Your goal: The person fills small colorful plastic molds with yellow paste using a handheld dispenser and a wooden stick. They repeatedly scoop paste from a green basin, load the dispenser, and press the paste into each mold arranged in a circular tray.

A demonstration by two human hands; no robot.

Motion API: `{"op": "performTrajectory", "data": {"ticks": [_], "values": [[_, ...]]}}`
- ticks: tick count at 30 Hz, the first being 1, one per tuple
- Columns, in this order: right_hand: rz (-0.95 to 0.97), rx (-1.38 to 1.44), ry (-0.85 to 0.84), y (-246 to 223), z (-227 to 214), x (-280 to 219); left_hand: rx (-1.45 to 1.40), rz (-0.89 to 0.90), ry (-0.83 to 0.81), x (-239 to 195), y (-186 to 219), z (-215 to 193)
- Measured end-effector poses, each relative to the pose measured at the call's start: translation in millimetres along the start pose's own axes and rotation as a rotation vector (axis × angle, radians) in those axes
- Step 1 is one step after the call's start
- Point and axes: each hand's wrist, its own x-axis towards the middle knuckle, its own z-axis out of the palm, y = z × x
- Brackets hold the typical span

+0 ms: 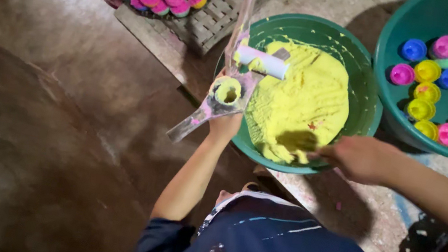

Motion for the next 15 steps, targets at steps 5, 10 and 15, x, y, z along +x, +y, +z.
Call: {"op": "performTrajectory", "data": {"ticks": [5,10,15], "values": [[0.068,0.483,0.25,30.7,-9.0,-65.6,0.255,0.118,-0.123,6.5,29.1,5.0],[0.014,0.73,0.249,46.3,-37.5,-96.8,0.071,0.268,-0.387,-0.7,66.7,18.1],[0.371,-0.111,0.277,-13.2,-68.1,-89.4,0.367,0.191,-0.592,2.9,74.3,29.2]]}}
